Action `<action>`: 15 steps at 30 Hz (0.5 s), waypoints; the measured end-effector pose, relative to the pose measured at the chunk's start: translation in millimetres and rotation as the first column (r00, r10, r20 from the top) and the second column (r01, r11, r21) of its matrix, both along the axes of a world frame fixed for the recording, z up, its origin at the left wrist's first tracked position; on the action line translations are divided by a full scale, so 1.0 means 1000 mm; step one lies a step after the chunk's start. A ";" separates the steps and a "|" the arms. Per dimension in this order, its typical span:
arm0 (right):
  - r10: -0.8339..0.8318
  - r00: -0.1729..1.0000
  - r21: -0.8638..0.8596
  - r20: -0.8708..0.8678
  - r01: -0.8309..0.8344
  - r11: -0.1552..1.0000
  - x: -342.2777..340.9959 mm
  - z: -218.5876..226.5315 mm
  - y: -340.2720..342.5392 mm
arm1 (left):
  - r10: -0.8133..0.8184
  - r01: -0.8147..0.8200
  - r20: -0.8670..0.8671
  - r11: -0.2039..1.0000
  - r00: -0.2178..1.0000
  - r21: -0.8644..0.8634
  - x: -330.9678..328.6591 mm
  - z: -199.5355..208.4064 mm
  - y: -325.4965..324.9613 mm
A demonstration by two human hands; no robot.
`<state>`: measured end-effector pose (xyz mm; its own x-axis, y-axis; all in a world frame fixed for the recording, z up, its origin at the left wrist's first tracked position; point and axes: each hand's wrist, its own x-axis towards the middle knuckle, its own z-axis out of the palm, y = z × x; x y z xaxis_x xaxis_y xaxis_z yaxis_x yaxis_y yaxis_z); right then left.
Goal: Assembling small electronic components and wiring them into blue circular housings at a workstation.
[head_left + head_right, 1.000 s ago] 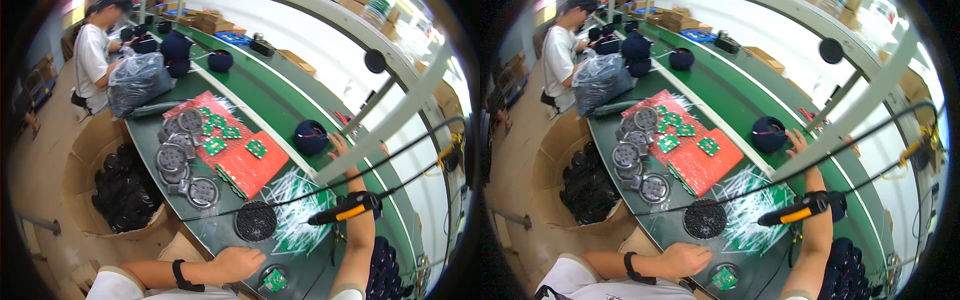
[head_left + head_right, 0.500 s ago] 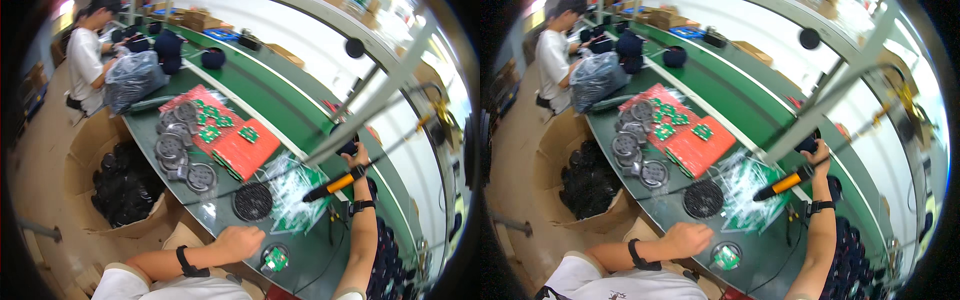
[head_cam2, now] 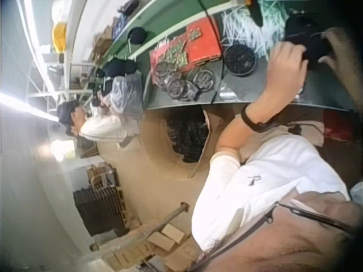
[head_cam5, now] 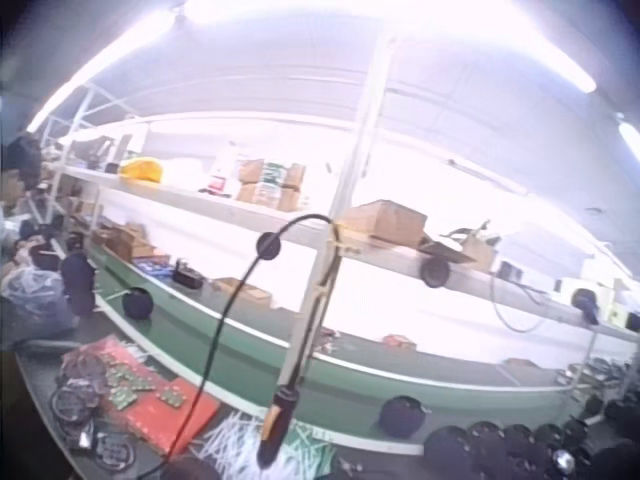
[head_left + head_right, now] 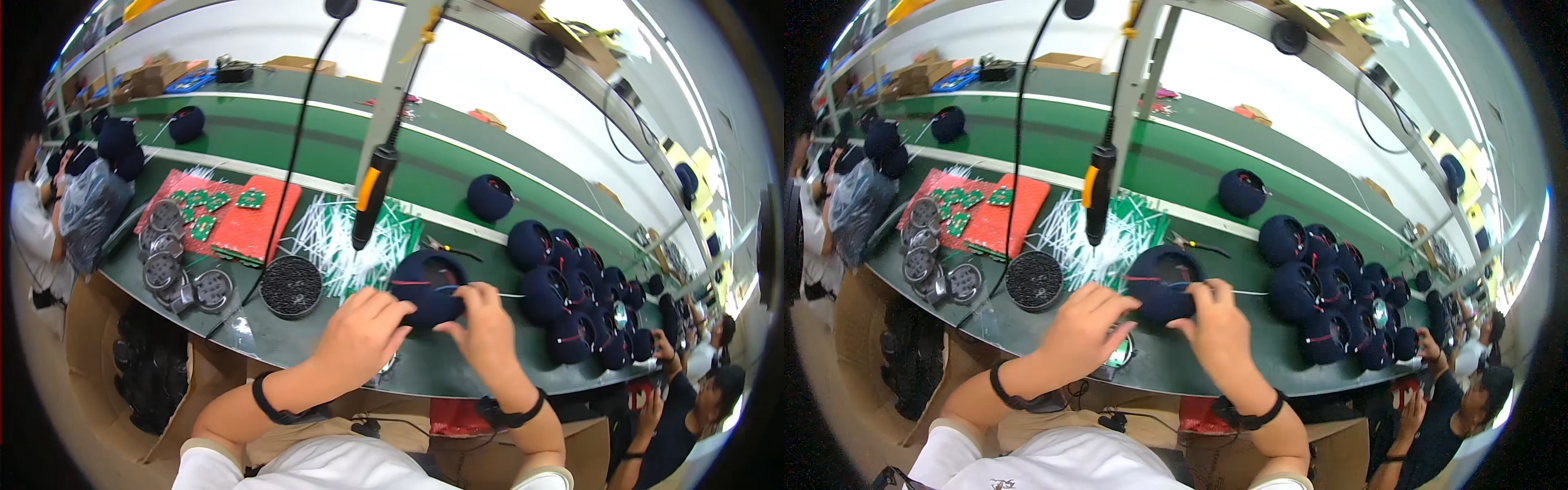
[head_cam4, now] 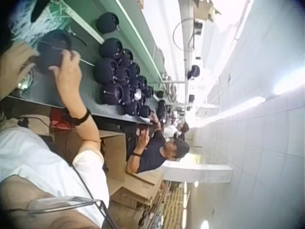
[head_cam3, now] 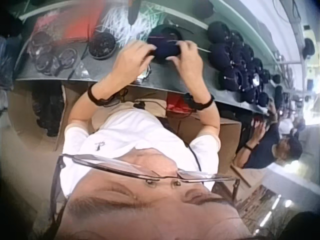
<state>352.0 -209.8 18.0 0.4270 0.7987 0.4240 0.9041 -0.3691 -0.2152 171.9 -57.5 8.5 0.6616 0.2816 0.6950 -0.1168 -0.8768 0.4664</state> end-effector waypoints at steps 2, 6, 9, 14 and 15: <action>-0.013 0.994 -0.046 -0.106 0.008 0.999 -0.016 -0.007 -0.005 | -0.036 0.040 -0.070 0.998 0.997 0.045 0.029 -0.001 -0.011; 0.131 0.943 0.265 -0.307 -0.048 0.963 0.012 -0.023 -0.020 | -0.014 0.033 -0.189 0.995 0.982 0.097 0.066 -0.015 -0.017; 0.166 0.927 0.277 -0.338 -0.070 0.958 0.036 -0.025 -0.019 | -0.012 0.033 -0.203 0.994 0.979 0.101 0.084 -0.011 -0.018; 0.186 0.944 0.261 -0.272 -0.113 0.959 0.047 -0.028 -0.010 | 0.016 -0.002 -0.290 0.999 0.957 0.047 0.108 -0.015 -0.017; 0.182 0.944 0.264 -0.274 -0.108 0.959 0.047 -0.027 -0.009 | 0.012 0.003 -0.293 0.999 0.956 0.049 0.109 -0.015 -0.017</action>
<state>399.0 -218.8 -9.3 0.4485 0.7504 0.4855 0.8267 -0.1420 -0.5444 281.1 -74.2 -6.1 0.8371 0.2559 0.4836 0.0229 -0.8995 0.4364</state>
